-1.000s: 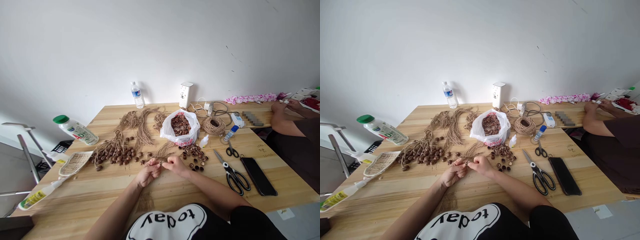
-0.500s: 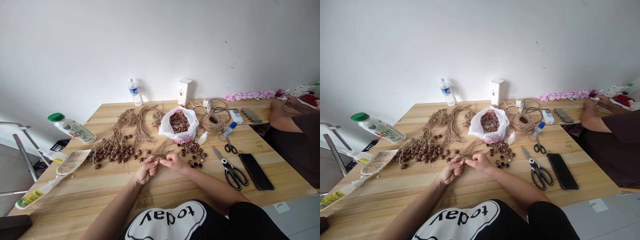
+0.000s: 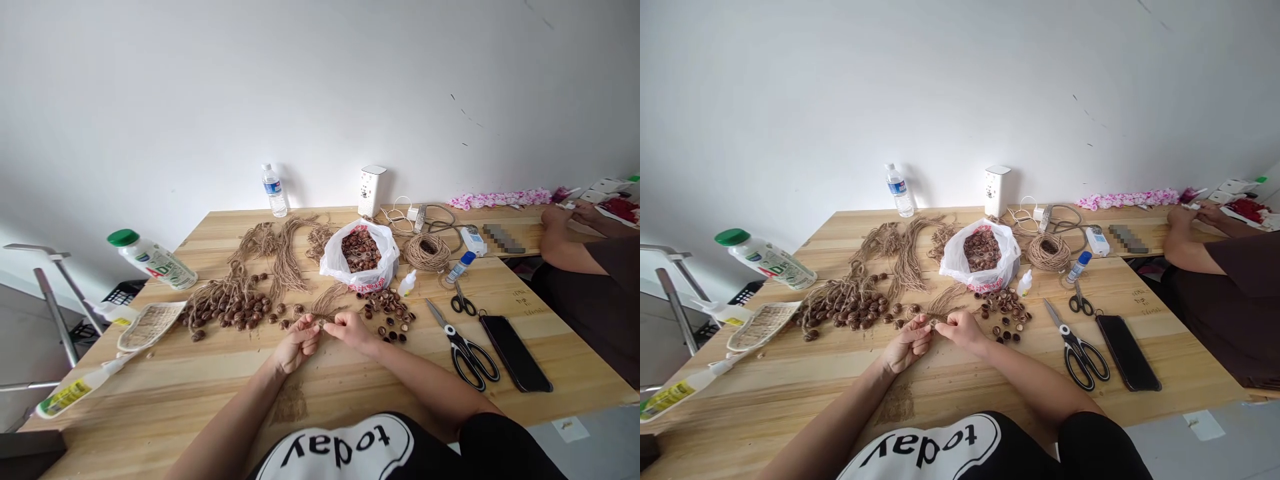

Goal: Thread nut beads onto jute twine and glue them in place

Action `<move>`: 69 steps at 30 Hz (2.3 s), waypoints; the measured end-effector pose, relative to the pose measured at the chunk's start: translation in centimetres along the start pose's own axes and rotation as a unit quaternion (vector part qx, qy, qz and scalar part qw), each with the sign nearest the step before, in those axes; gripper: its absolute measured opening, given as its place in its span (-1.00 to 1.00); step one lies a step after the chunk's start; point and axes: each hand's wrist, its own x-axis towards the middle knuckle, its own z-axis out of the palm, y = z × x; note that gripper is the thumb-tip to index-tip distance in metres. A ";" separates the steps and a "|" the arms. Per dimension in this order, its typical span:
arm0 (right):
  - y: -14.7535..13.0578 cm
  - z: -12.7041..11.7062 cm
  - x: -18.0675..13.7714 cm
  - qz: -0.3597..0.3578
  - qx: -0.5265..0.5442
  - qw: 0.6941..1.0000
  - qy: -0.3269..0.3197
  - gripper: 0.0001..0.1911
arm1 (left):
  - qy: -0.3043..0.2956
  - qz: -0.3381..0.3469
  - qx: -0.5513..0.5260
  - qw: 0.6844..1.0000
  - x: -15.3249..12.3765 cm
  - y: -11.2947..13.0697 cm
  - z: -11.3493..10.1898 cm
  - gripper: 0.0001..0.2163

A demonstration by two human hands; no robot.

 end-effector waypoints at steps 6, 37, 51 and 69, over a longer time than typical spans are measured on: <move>-0.1 -0.2 0.0 -0.017 0.005 1.000 0.015 -0.64 | -0.005 0.007 0.014 1.000 0.0 -0.1 0.2 -0.69; -1.3 -1.2 -2.7 -0.270 -0.200 0.939 0.075 -0.81 | 0.015 0.005 0.077 0.997 -1.2 -0.5 1.1 -0.71; -1.5 -2.5 -2.5 -0.286 -0.077 0.955 -0.002 -0.86 | 0.016 -0.001 -0.005 1.000 -1.5 -0.8 1.3 -0.78; -5.3 -12.4 -4.1 -0.110 -0.189 0.975 -0.032 -0.85 | -0.006 -0.043 0.016 0.999 -1.5 -0.6 0.5 -0.80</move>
